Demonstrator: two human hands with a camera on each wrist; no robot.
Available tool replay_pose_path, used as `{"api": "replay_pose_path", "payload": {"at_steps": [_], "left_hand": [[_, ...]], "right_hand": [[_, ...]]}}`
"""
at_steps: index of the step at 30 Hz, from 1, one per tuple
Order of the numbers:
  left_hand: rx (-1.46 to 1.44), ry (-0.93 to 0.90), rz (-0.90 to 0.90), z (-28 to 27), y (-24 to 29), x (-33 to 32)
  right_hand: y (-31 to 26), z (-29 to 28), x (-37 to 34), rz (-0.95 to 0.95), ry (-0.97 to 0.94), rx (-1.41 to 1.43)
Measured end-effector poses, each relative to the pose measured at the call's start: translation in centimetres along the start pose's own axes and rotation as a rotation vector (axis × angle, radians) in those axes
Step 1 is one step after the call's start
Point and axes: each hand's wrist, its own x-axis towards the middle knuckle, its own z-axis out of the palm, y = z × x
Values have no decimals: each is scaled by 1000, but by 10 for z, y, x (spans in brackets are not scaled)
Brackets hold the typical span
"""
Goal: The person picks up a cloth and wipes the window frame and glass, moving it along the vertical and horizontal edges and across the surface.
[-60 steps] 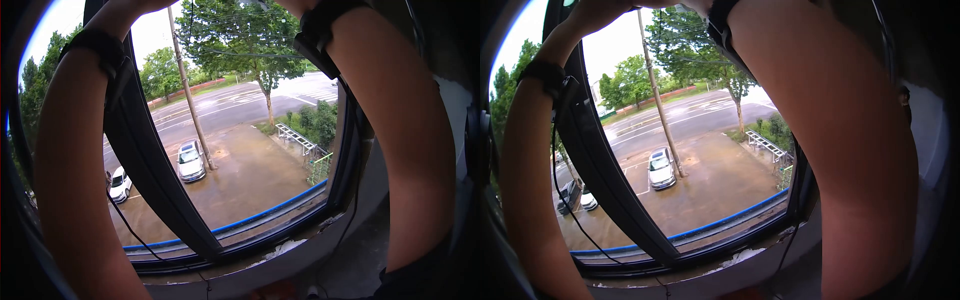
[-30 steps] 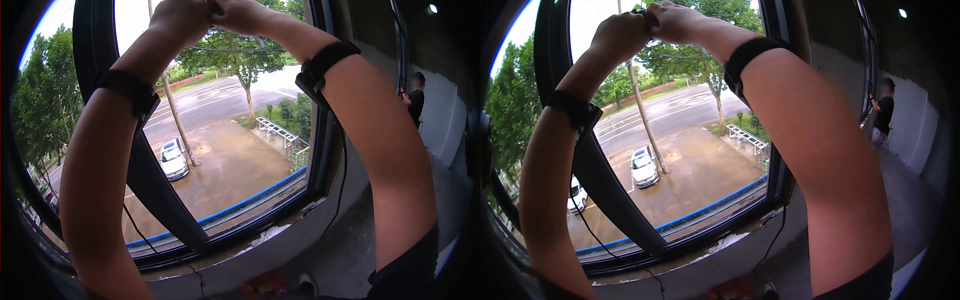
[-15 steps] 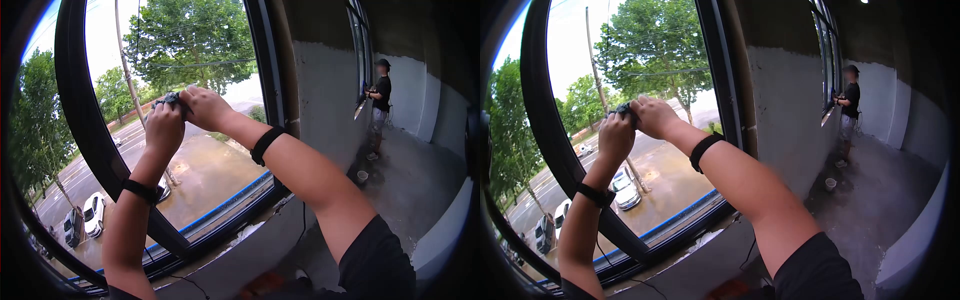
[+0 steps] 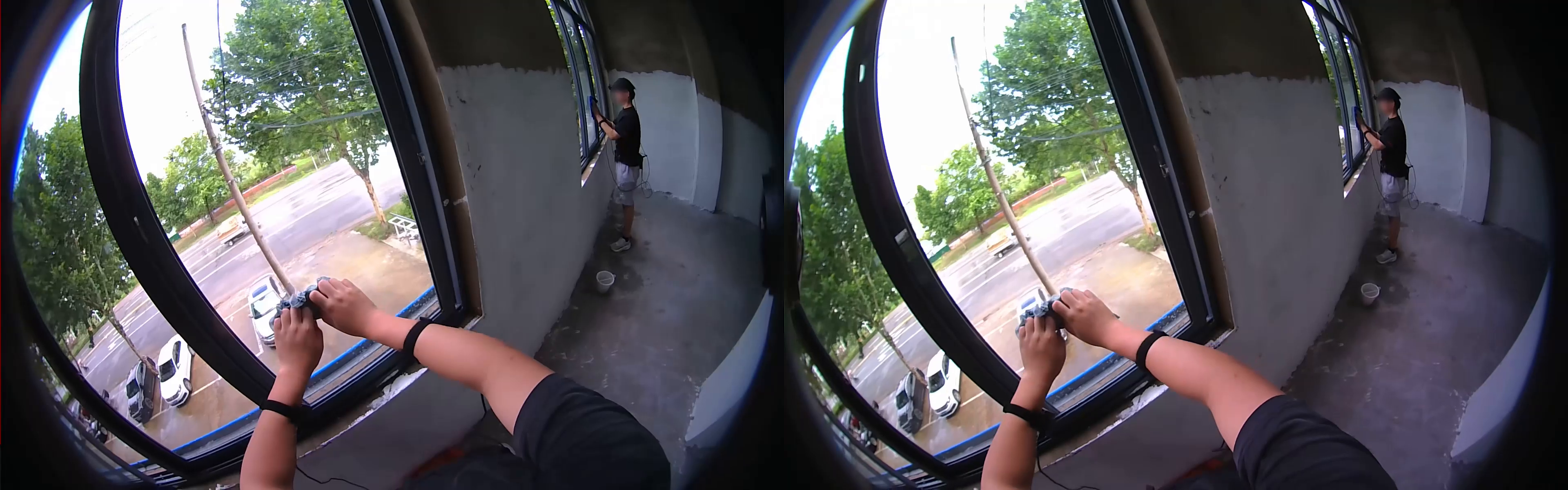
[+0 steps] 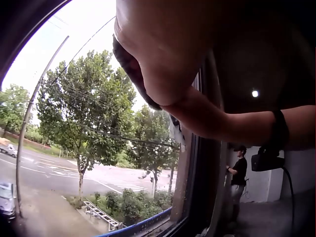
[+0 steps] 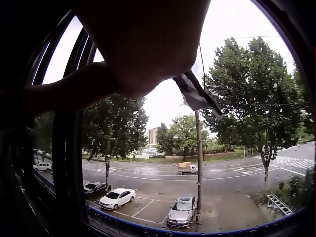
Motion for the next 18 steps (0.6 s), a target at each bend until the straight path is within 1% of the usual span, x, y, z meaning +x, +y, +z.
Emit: {"api": "replay_pose_path", "payload": {"at_steps": [1, 2, 5, 7, 8, 10, 12, 14, 16, 18], "left_hand": [[-15, -1, -6, 0, 7, -7], [-21, -53, -38, 4, 13, -15], [-24, -72, -52, 18, 28, -38], [-31, -149, -66, 27, 35, -52], [-37, -179, -69, 30, 39, -59], [-61, -254, -89, 37, 45, -70], [-51, -292, -98, 46, 52, -82], [-80, -287, -103, 56, 59, -95], [-70, -305, -123, 66, 66, -108], [-99, -327, -142, 74, 72, -120]], "right_hand": [[2, 4, -8, -1, -3, -4], [2, 6, -16, -2, -7, -4], [5, 10, -39, -35, -37, -14], [8, 11, -52, -82, -71, -66], [8, 12, -59, -90, -69, -45], [7, 17, -76, -62, -104, -54], [4, 25, -92, -52, -124, -33], [4, 29, -106, -33, -61, 20], [2, 32, -117, -31, -65, 64], [2, 32, -130, -5, -163, 53]]}}
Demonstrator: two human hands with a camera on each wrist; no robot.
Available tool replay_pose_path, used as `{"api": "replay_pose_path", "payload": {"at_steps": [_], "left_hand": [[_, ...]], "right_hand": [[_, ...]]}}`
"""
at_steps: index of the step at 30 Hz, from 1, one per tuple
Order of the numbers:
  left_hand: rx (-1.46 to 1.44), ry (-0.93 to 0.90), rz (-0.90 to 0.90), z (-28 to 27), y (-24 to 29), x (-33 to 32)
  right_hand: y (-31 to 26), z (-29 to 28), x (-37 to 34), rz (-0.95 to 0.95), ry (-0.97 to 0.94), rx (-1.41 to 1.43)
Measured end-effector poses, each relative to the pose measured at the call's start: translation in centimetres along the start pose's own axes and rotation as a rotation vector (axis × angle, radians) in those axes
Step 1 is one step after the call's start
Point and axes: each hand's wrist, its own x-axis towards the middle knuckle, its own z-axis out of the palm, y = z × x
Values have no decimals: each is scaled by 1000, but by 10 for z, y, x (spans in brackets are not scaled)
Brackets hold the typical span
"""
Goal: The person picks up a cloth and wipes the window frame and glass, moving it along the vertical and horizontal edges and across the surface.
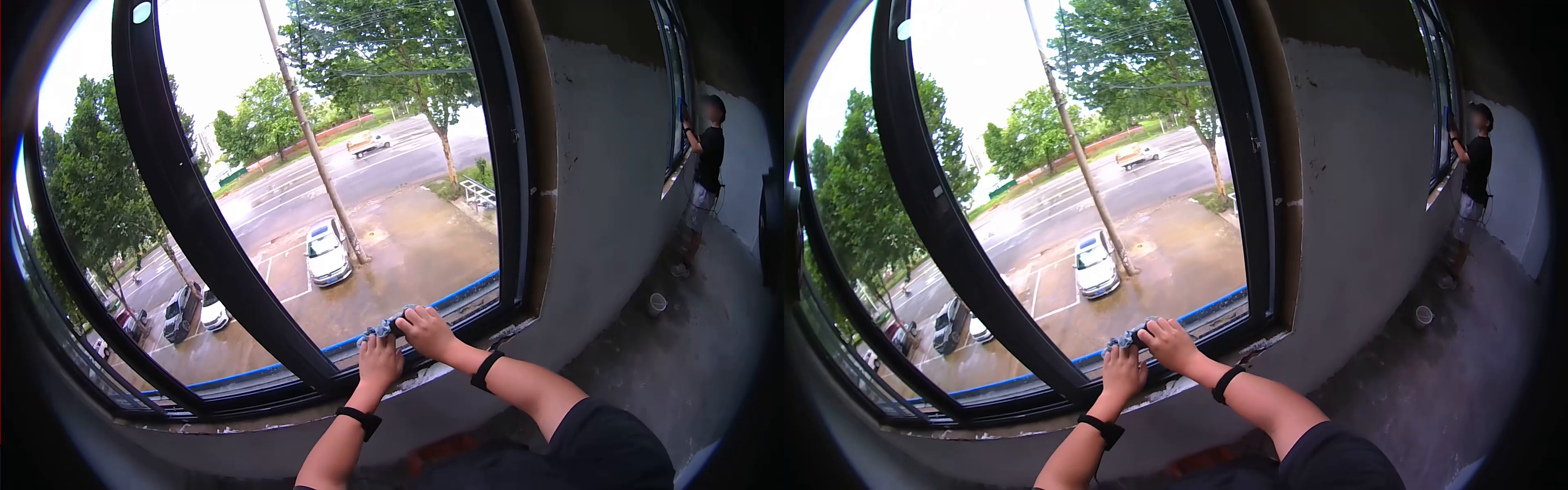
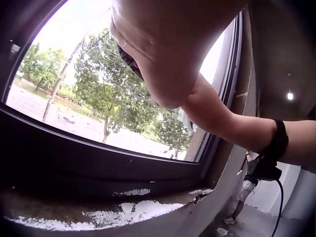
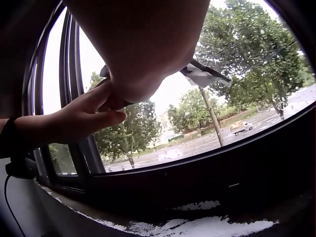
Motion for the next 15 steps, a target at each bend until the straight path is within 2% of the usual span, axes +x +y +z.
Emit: {"api": "replay_pose_path", "payload": {"at_steps": [2, 8, 12, 15], "left_hand": [[-27, -39, -46, 10, 7, -9], [-41, 13, -62, 23, 15, -19], [-108, -76, -63, 28, 8, -22], [-97, -55, -68, 30, 10, -22]], "right_hand": [[0, 4, -11, -7, -22, 26], [-2, 14, -27, 71, -18, 74], [-2, 11, -28, 83, -35, 126], [-6, 12, -29, 148, -37, 158]]}}
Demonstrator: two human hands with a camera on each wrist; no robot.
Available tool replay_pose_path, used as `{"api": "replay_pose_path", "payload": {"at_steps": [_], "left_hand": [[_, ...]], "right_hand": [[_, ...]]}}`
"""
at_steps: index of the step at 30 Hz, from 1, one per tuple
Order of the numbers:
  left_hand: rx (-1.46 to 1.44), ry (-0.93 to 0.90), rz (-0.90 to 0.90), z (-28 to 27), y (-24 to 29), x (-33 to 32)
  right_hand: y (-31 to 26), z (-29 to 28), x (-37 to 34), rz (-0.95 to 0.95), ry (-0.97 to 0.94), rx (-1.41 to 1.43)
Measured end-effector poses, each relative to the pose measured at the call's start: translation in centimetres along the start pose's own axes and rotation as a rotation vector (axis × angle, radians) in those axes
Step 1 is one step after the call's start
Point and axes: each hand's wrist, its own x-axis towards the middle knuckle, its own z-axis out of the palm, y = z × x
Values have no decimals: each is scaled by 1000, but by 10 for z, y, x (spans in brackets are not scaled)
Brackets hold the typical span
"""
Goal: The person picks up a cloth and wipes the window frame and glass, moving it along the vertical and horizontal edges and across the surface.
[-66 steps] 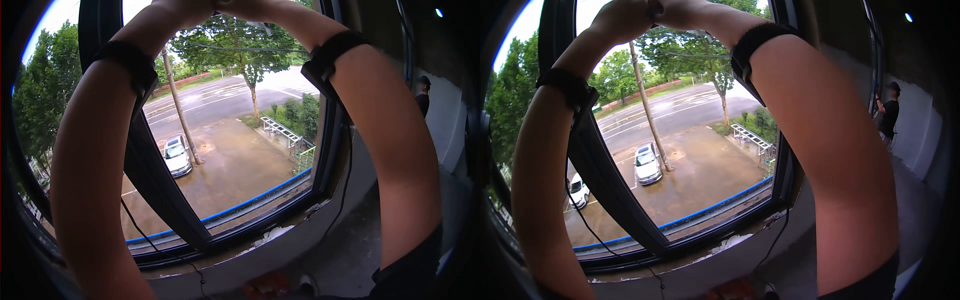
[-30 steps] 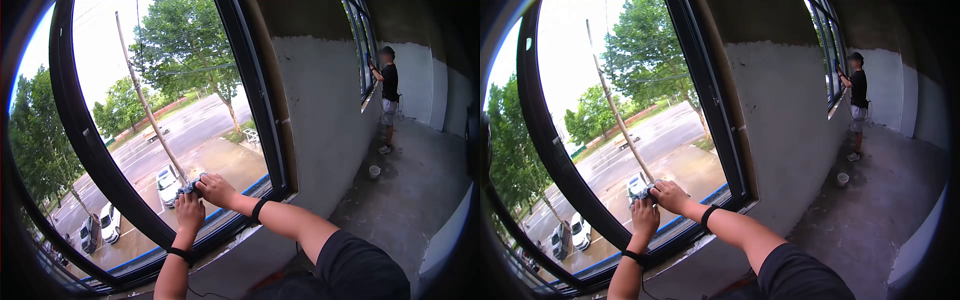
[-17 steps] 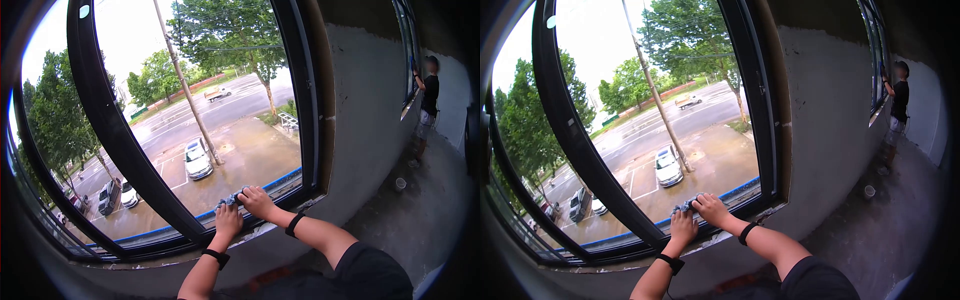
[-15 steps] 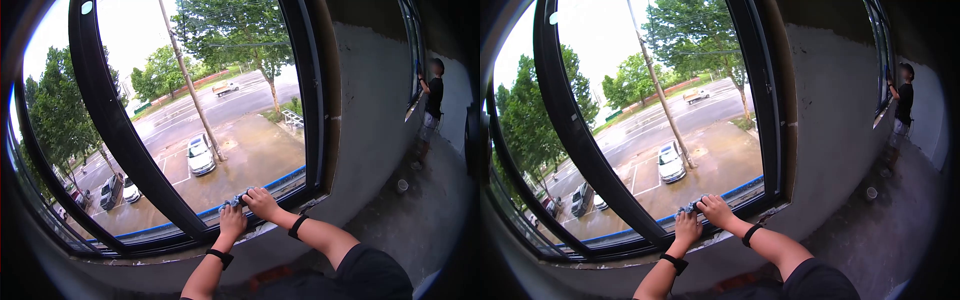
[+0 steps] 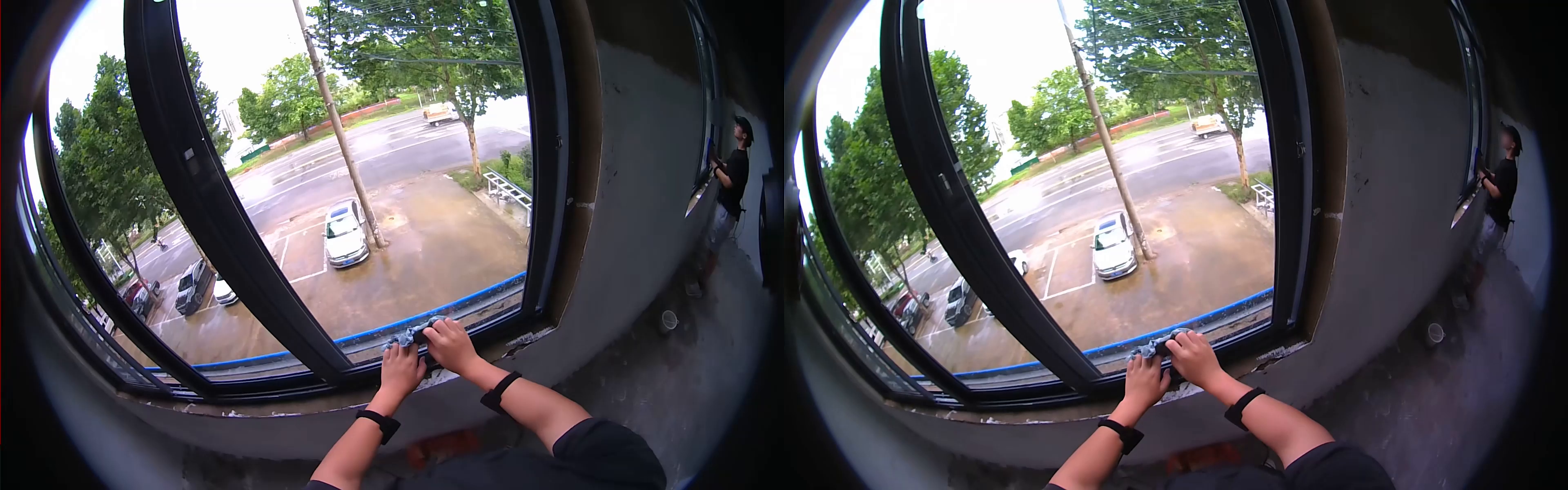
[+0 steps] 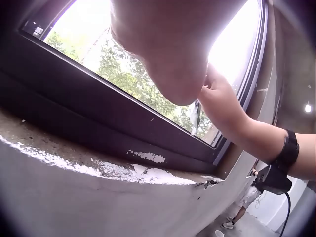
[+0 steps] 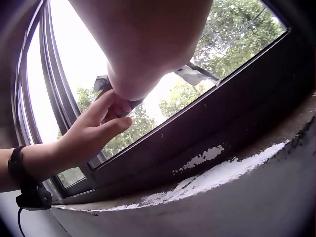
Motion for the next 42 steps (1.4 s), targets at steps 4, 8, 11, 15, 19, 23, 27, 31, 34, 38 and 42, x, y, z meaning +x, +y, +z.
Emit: {"api": "replay_pose_path", "payload": {"at_steps": [4, 8, 11, 15, 19, 23, 27, 31, 34, 38, 42], "left_hand": [[11, 0, -1, 1, -1, 0], [32, -6, -2, -8, 4, 4], [-33, 3, -24, -18, 6, 17], [-41, 143, 9, -43, 3, 42], [-10, 249, 5, -75, -1, 70], [-26, 346, 7, -118, 2, 104], [18, 438, 65, -152, 0, 133], [22, 458, 79, -168, -1, 146], [27, 443, 70, -168, 0, 143], [9, 465, 52, -156, 2, 134], [17, 425, 46, -138, -1, 121]], "right_hand": [[1, 4, 2, 29, 16, 42], [-1, -7, 12, 21, 13, 99], [-5, -15, 28, 48, 66, 107], [-8, -31, 56, 52, 140, 139], [-9, -56, 87, 20, 170, 133], [-8, -78, 125, -38, 237, 107], [-9, -95, 156, -27, 280, 111], [-12, -103, 169, -28, 317, 119], [-13, -103, 168, -22, 320, 125], [-11, -93, 154, -21, 326, 98], [-7, -85, 138, -30, 287, 99]]}}
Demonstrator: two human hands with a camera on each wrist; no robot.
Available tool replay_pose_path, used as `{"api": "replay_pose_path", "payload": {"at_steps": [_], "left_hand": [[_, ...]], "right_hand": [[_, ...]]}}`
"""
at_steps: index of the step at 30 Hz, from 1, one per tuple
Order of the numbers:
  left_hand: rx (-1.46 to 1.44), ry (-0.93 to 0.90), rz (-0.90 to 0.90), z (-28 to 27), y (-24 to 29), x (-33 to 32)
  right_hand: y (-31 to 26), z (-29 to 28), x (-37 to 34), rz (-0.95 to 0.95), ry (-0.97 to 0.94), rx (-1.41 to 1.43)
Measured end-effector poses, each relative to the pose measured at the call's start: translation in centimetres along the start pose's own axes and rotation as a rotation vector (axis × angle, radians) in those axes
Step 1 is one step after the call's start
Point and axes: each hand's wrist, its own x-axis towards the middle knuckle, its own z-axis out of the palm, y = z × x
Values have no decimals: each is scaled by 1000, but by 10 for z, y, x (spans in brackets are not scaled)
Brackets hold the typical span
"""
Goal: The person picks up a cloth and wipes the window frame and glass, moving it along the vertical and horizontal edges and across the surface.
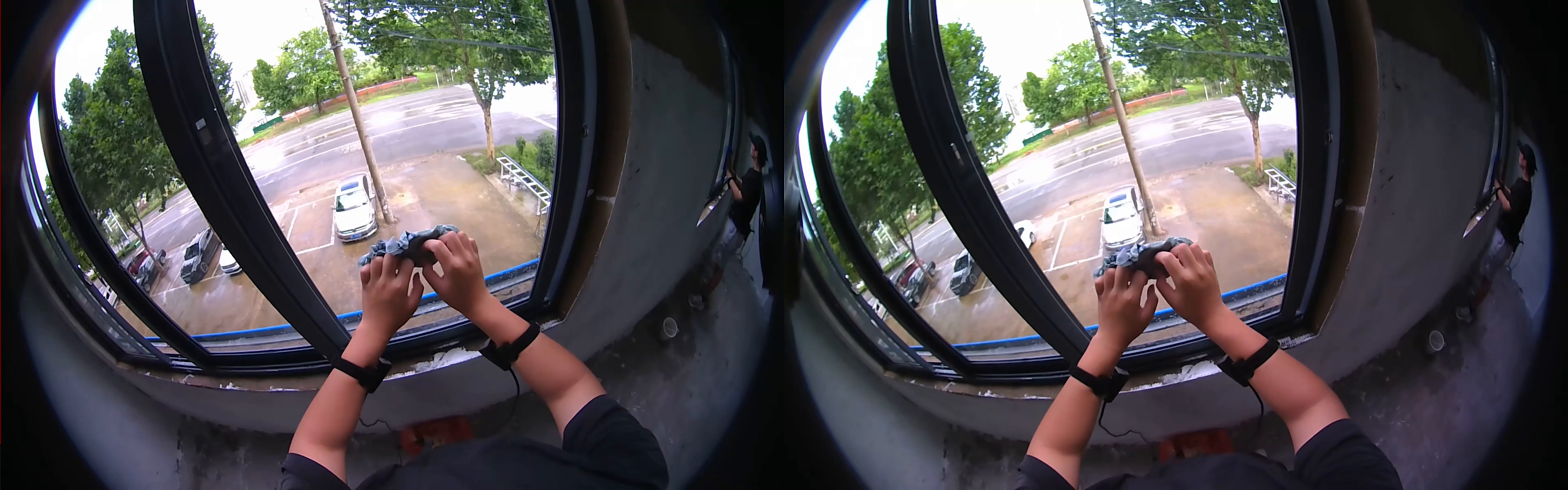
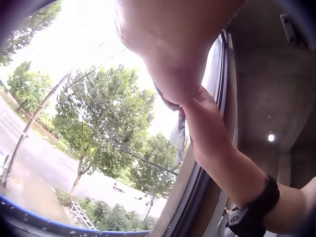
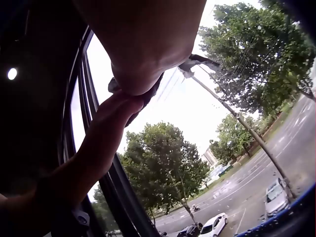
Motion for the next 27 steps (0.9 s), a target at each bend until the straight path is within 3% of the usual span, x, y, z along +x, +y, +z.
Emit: {"api": "replay_pose_path", "payload": {"at_steps": [17, 24, 27], "left_hand": [[-5, -194, -44, 57, 8, -111], [-6, -389, -77, 73, 15, -157], [-34, -372, -78, 78, 16, -170]], "right_hand": [[16, 26, -103, -2, -192, 17], [15, 33, -155, 78, -310, 59], [17, 35, -167, 77, -363, 74]]}}
